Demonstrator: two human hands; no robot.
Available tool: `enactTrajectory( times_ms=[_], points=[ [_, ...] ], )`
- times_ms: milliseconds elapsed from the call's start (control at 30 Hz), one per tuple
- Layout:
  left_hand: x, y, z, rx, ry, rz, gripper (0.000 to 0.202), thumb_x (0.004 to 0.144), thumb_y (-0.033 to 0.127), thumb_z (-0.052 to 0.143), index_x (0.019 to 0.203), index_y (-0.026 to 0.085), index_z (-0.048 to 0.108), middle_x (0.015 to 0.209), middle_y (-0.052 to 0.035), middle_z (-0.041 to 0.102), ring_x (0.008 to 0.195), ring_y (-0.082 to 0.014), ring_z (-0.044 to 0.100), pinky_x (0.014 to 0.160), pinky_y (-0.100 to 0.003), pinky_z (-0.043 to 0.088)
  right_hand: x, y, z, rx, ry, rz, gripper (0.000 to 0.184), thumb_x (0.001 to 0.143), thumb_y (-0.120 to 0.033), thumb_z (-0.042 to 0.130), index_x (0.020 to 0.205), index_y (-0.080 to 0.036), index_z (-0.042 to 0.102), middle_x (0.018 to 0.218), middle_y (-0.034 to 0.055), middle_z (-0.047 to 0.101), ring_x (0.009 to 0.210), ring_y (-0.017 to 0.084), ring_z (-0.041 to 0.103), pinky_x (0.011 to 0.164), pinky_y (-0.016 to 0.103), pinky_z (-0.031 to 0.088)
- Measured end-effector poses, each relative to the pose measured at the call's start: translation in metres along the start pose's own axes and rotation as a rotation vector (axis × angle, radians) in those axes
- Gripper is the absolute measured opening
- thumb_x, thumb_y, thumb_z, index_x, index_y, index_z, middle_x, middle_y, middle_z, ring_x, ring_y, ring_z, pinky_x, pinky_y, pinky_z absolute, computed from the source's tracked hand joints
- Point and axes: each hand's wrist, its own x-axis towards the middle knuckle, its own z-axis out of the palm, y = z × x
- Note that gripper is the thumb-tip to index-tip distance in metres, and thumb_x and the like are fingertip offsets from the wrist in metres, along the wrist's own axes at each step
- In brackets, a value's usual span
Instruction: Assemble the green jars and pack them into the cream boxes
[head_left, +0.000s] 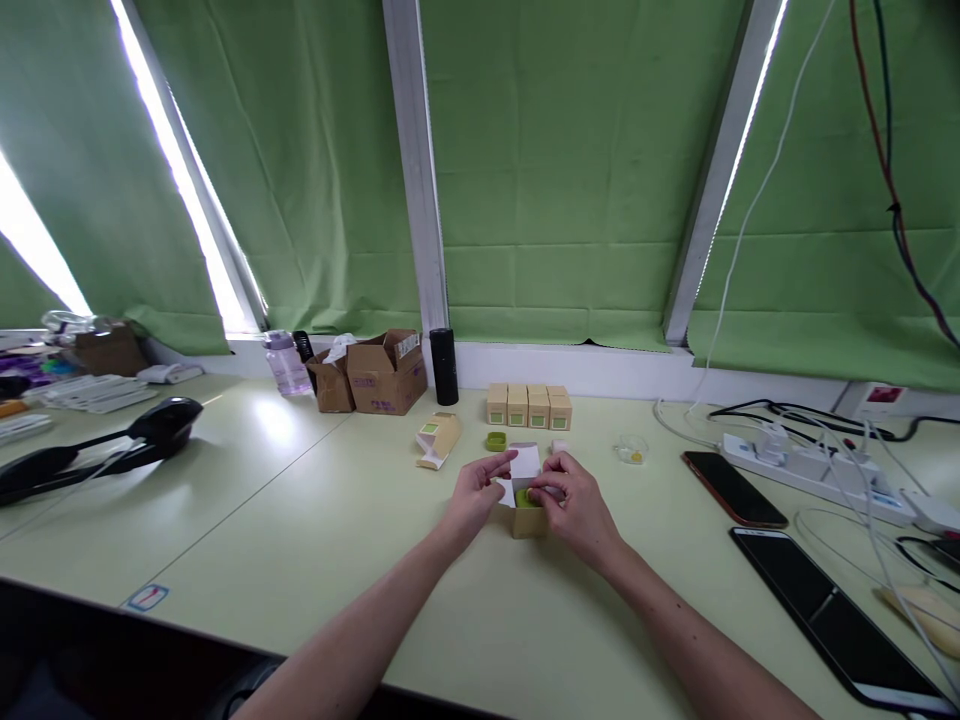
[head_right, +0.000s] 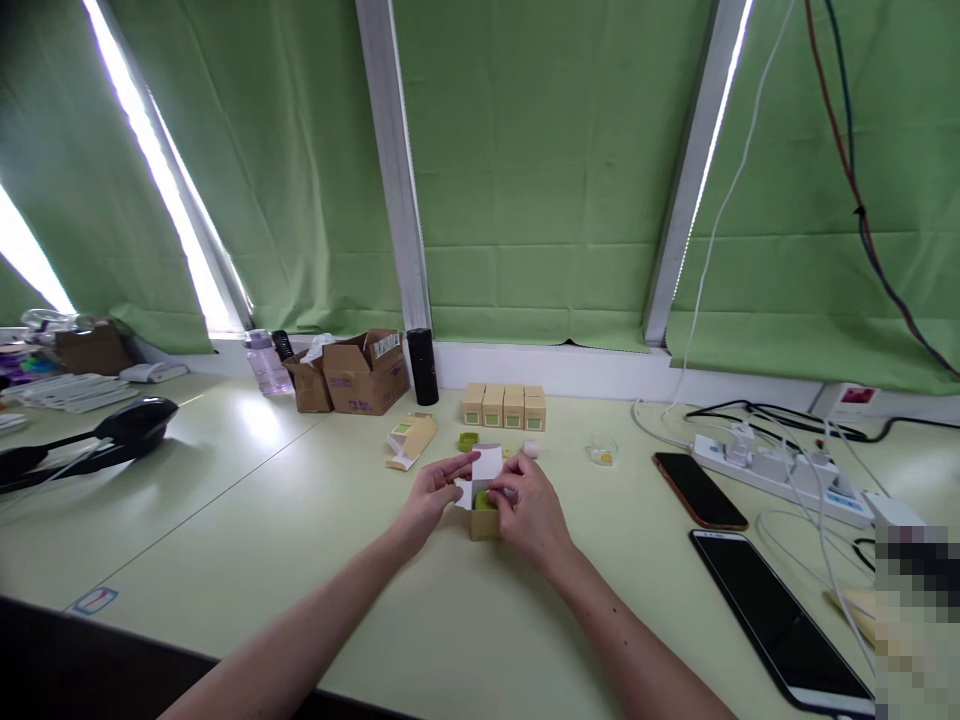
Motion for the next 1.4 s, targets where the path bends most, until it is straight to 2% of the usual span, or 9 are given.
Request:
enactTrajectory(
  times_ms=[333,433,600,700,833,1000,1200,1400],
  points=[
    [0.0,0.004,0.001,-0.033,0.008,-0.02,0.069,0.055,0.012,0.058,0.121,0.012,0.078,0.1,-0.0107,0.08,0.099,-0.0259,0.067,0.078,-0.029,0.048,0.0,-0.002,0.001,0.014,0.029,-0.024,0.02,0.091,-0.021,0.058,0.083,-0.022,0.076,0.097,0.0086,0.061,0.086,0.024,0.062,0.072,0.037,0.054],
    [0.0,0.003,0.0,-0.048,0.02,-0.023,0.067,0.056,0.012,0.059,0.121,0.012,0.078,0.101,-0.0103,0.08,0.099,-0.0254,0.068,0.08,-0.029,0.048,0.0,-0.002,0.001,0.074,0.098,-0.025,0.021,0.095,-0.024,0.055,0.088,-0.022,0.075,0.097,0.0086,0.064,0.084,0.023,0.063,0.074,0.037,0.053],
    [-0.002,0.005,0.0,-0.063,0.013,-0.03,0.065,0.059,0.015,0.059,0.121,0.012,0.078,0.101,-0.0101,0.081,0.098,-0.0251,0.068,0.084,-0.031,0.048,0.003,0.004,-0.002,0.211,0.264,0.061,0.025,0.096,-0.027,0.05,0.096,-0.023,0.074,0.105,0.0093,0.068,0.095,0.025,0.064,0.083,0.038,0.053],
    [-0.002,0.008,0.002,-0.075,0.01,-0.031,0.063,0.059,0.017,0.059,0.118,0.013,0.079,0.099,-0.0096,0.081,0.098,-0.0255,0.068,0.086,-0.032,0.048,0.004,0.011,-0.002,0.261,0.309,0.136,0.024,0.094,-0.029,0.05,0.097,-0.023,0.073,0.107,0.0093,0.069,0.087,0.023,0.062,0.079,0.038,0.052],
    [-0.001,0.007,0.0,-0.09,0.023,-0.03,0.059,0.06,0.02,0.059,0.114,0.013,0.08,0.097,-0.009,0.081,0.1,-0.0263,0.068,0.091,-0.033,0.047,0.004,0.021,0.003,0.321,0.335,0.225,0.025,0.092,-0.036,0.054,0.102,-0.022,0.072,0.105,0.0095,0.072,0.081,0.022,0.061,0.072,0.036,0.051],
    [0.001,0.003,-0.003,-0.082,0.026,-0.003,0.056,0.061,0.019,0.057,0.112,0.013,0.08,0.094,-0.0083,0.08,0.112,-0.0289,0.067,0.096,-0.034,0.044,0.004,0.027,0.009,0.389,0.349,0.292,0.028,0.087,-0.043,0.061,0.102,-0.021,0.072,0.093,0.0081,0.071,0.078,0.022,0.061,0.066,0.034,0.049],
    [-0.002,0.009,0.002,-0.079,-0.014,-0.024,0.058,0.062,0.017,0.06,0.118,0.013,0.075,0.099,-0.0081,0.079,0.095,-0.0236,0.069,0.086,-0.031,0.047,0.005,0.03,0.011,0.407,0.314,0.308,0.03,0.085,-0.038,0.057,0.106,-0.02,0.07,0.099,0.0075,0.066,0.076,0.019,0.06,0.063,0.032,0.049],
    [-0.004,0.012,0.005,-0.081,-0.024,-0.02,0.057,0.063,0.016,0.065,0.119,0.014,0.07,0.099,-0.0084,0.078,0.089,-0.0222,0.069,0.083,-0.032,0.048,0.004,0.028,0.012,0.417,0.312,0.315,0.03,0.083,-0.035,0.059,0.107,-0.02,0.069,0.097,0.0068,0.066,0.074,0.019,0.058,0.061,0.031,0.048]
  ],
)
